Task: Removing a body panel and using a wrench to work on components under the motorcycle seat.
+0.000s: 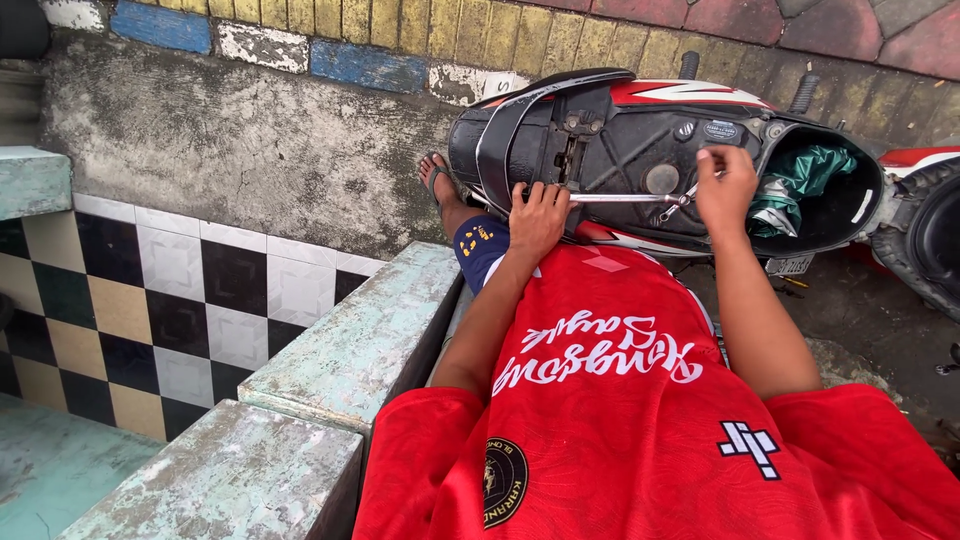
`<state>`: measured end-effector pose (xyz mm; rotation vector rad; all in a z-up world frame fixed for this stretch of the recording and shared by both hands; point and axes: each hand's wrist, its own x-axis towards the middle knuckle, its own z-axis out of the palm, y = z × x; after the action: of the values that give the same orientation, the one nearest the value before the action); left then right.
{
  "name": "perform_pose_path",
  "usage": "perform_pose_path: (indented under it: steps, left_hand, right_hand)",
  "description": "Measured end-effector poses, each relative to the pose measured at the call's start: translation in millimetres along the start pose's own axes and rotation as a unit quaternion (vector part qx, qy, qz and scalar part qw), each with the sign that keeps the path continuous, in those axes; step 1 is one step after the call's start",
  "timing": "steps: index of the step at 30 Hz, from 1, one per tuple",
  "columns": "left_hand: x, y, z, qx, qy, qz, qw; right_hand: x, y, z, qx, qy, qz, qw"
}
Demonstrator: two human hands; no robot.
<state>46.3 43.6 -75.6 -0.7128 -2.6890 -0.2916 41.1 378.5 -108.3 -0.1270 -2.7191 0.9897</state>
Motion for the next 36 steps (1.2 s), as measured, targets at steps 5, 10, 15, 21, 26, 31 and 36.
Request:
perform_pose_path:
  steps: [5,10,15,21,26,31,36]
  left_hand:
    - [-2.7,0.7,2.6,-0.001,-0.003,-0.005,1.000]
    - [-0.6,1.0,-2.7,-0.003,-0.009,-0.010,1.000]
    - [0.7,1.1,-6.0,-0.003,-0.011,-0.010,1.000]
    - [1.6,1.5,-5.9,-0.007,-0.018,-0.017,1.000]
    - [1.6,0.7,-3.9,-0.010,-0.025,-0.022,0.999]
    - [3.2,2.1,-6.6,-0.013,-0.036,-0.028,0.999]
    - [1.9,1.7,-5.9,-0.015,-0.046,-0.030,0.998]
  right_hand:
    - [-27.2,51.6,22.9,0.308,0.078,0.432,0.844]
    - [-20.2,-1.9,38.9,0.423,0.123,0.479,0.760]
    - [-9.8,-14.4,56.3,0.467,0.110,0.452,0.752]
    - [-3.5,-11.1,58.6,0.506,0.163,0.509,0.677]
    - [1.9,-23.2,55.3,0.506,0.158,0.523,0.668]
    - [4.1,-23.5,54.8,0.486,0.136,0.552,0.664]
    - [6.0,-19.0,58.9,0.474,0.134,0.559,0.667]
